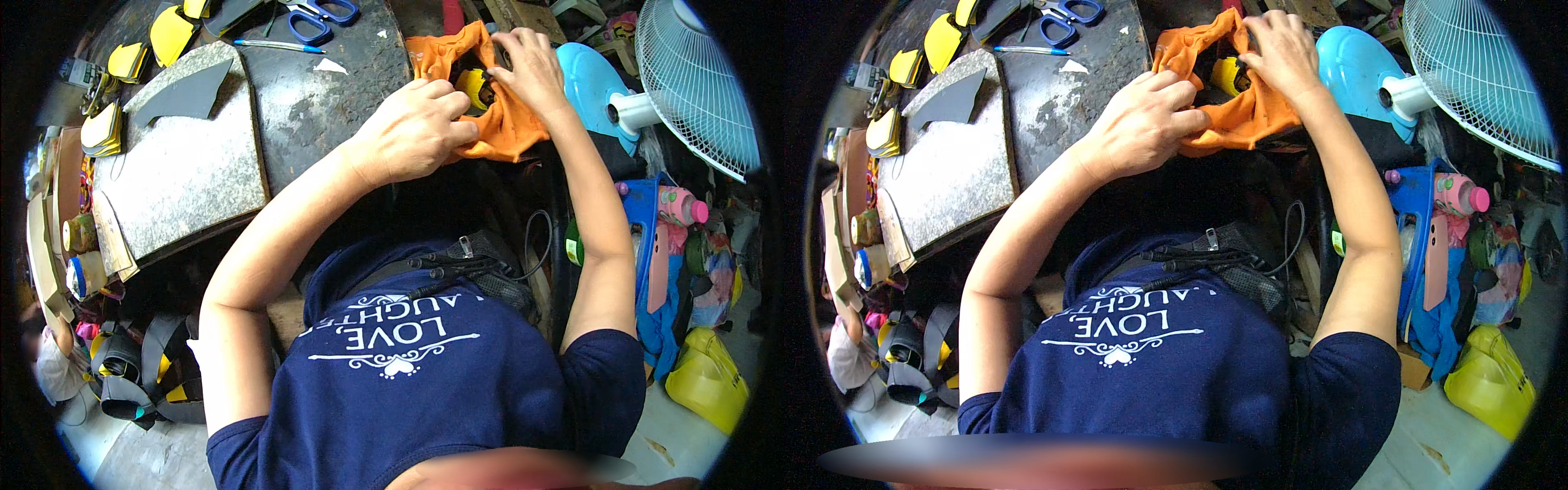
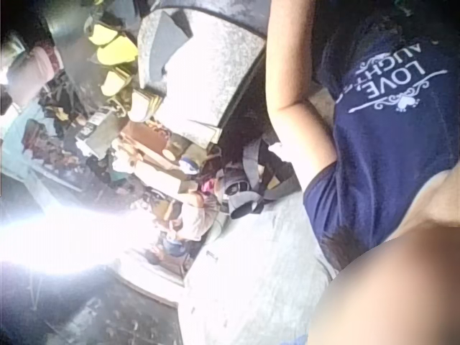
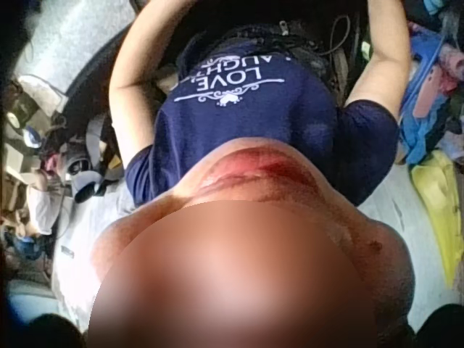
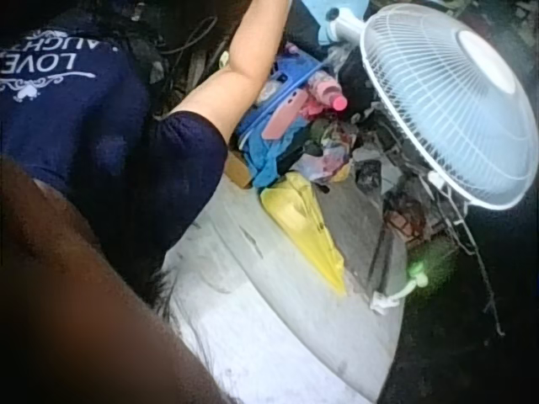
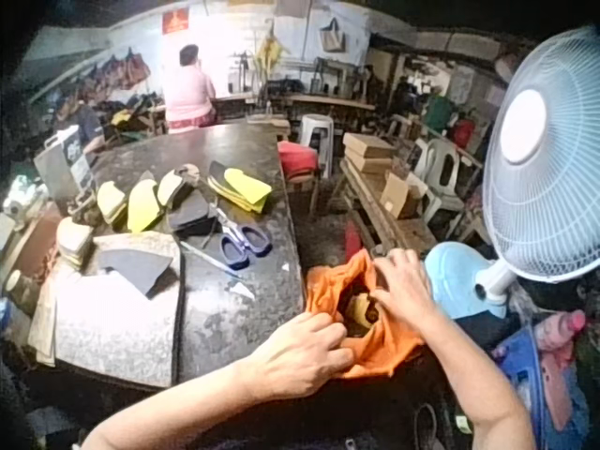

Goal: The person retrieves an orange tote bag from under a workbench, then repeatedly places black and yellow foam pieces into the bag. The person also handles a small plastic bag containing black foam pieces and places it into the tote bag.

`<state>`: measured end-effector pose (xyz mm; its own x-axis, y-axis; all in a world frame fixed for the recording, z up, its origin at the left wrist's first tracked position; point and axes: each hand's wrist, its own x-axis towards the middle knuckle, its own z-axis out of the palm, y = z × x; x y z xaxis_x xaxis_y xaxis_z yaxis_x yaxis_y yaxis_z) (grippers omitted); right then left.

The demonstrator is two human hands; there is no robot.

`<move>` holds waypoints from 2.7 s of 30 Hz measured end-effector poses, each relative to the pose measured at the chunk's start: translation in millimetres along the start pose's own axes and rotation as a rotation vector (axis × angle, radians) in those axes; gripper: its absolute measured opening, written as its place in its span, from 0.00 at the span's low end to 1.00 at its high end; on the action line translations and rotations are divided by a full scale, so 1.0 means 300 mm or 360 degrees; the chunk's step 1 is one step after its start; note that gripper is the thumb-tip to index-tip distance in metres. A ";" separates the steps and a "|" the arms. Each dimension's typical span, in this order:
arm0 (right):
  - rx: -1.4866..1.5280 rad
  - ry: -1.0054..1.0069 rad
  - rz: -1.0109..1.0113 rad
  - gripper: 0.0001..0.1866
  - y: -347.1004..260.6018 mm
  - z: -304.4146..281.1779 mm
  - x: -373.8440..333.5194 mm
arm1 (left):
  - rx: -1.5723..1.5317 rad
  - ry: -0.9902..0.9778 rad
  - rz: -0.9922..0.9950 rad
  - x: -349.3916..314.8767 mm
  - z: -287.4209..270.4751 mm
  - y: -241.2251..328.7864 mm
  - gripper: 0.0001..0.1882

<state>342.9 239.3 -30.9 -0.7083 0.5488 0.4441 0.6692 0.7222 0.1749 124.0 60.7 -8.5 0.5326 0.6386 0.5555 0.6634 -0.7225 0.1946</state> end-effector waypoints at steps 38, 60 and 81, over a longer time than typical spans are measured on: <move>0.2760 0.0605 -0.0476 0.16 -0.403 -0.501 0.815 | 0.1025 0.0356 -0.0433 -0.060 -0.312 -0.116 0.21; 0.1643 0.0104 -0.0243 0.15 -0.330 -0.366 0.543 | 0.0745 0.0159 -0.0542 -0.231 -0.454 0.126 0.24; 0.0846 0.0873 -0.0156 0.21 -0.234 -0.491 0.387 | 0.0316 -0.0513 -0.1424 -0.056 -0.439 -0.081 0.52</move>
<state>246.7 190.4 137.8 -0.4531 0.2850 0.8447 0.3133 0.9380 -0.1484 29.6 32.6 83.8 -0.1133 0.9935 0.0144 0.9540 0.1047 0.2810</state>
